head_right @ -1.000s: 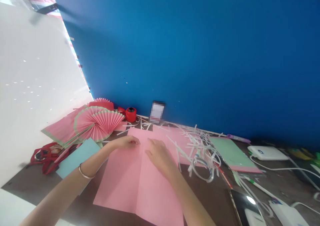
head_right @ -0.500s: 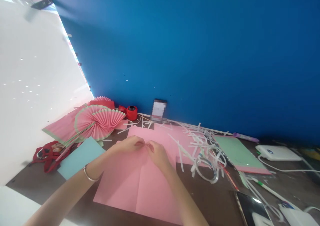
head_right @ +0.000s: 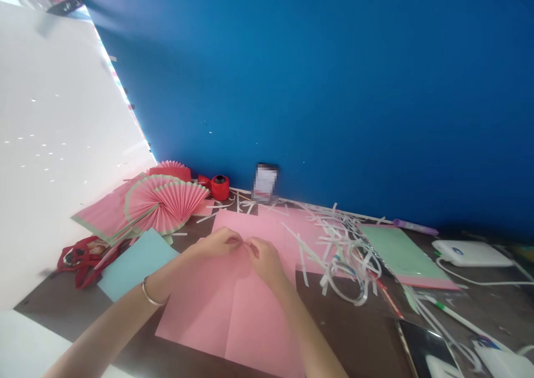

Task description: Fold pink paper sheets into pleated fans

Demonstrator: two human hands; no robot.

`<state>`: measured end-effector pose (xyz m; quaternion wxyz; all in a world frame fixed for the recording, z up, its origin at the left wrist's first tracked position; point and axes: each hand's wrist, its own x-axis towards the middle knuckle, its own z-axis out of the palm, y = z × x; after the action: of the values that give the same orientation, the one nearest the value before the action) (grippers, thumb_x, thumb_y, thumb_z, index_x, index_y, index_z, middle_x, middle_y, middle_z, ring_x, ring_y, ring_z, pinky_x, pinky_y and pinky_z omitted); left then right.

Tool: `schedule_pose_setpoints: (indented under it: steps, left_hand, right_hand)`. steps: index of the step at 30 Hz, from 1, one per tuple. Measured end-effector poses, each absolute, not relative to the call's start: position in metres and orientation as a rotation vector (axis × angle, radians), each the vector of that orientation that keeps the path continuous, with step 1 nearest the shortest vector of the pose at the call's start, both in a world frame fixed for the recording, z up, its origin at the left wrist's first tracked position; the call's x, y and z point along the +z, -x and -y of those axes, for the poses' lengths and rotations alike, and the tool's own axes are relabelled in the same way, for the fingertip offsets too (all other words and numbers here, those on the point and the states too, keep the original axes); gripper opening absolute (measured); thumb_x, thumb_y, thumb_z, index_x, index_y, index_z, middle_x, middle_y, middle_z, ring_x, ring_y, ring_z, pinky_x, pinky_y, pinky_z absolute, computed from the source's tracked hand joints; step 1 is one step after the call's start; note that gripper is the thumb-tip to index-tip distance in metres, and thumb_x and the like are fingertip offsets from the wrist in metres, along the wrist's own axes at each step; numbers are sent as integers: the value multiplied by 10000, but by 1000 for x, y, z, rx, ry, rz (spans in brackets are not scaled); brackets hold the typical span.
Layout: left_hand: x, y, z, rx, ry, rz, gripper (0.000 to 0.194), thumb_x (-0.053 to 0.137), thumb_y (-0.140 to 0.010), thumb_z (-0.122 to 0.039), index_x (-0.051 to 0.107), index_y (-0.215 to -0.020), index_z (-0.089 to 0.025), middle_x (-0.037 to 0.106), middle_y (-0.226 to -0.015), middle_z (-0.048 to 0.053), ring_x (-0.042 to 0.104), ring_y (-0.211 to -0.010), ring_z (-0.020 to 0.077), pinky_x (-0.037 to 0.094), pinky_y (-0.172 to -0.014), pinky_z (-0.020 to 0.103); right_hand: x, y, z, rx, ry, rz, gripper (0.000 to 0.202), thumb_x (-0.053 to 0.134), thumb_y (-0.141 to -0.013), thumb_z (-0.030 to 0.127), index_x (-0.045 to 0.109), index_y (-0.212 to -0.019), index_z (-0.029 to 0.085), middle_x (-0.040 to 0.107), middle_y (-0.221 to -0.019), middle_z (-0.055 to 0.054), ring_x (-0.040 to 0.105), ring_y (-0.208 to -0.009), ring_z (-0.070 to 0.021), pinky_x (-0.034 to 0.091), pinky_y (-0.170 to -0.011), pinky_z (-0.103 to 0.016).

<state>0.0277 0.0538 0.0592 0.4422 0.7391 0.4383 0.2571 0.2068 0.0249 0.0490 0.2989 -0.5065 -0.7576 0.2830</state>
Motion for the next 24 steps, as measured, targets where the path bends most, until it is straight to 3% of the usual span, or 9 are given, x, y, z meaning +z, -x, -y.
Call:
schedule_pose_setpoints:
  steps: [13,19,24]
  left_hand:
    - [36,-28,-67,587,-1809,-1028,208,447,-721,-205,629,-659,-124,589,-645,15,529,-617,142,371,-519,214]
    - [41,-25,-63,542,-1954,-1080,220,440,-756,-200,651,-776,-144,652,-782,49,586,-725,187,437,-628,256]
    - [40,-19,-45,596,-2480,-1273,355,440,-753,-115,587,-1076,-138,597,-1116,125,522,-1050,260,349,-938,385]
  right_hand:
    - [41,-204,-23,576,1313,2018,210,418,-831,228,628,-833,222,680,-853,-30,601,-802,-193,438,-765,-331]
    - [34,-203,-25,615,1343,1993,196,420,-835,259,612,-836,218,667,-869,-40,591,-831,-200,434,-780,-342]
    - [25,-204,-37,567,1418,1983,198,418,-821,238,611,-838,202,656,-884,-58,579,-853,-207,438,-802,-364]
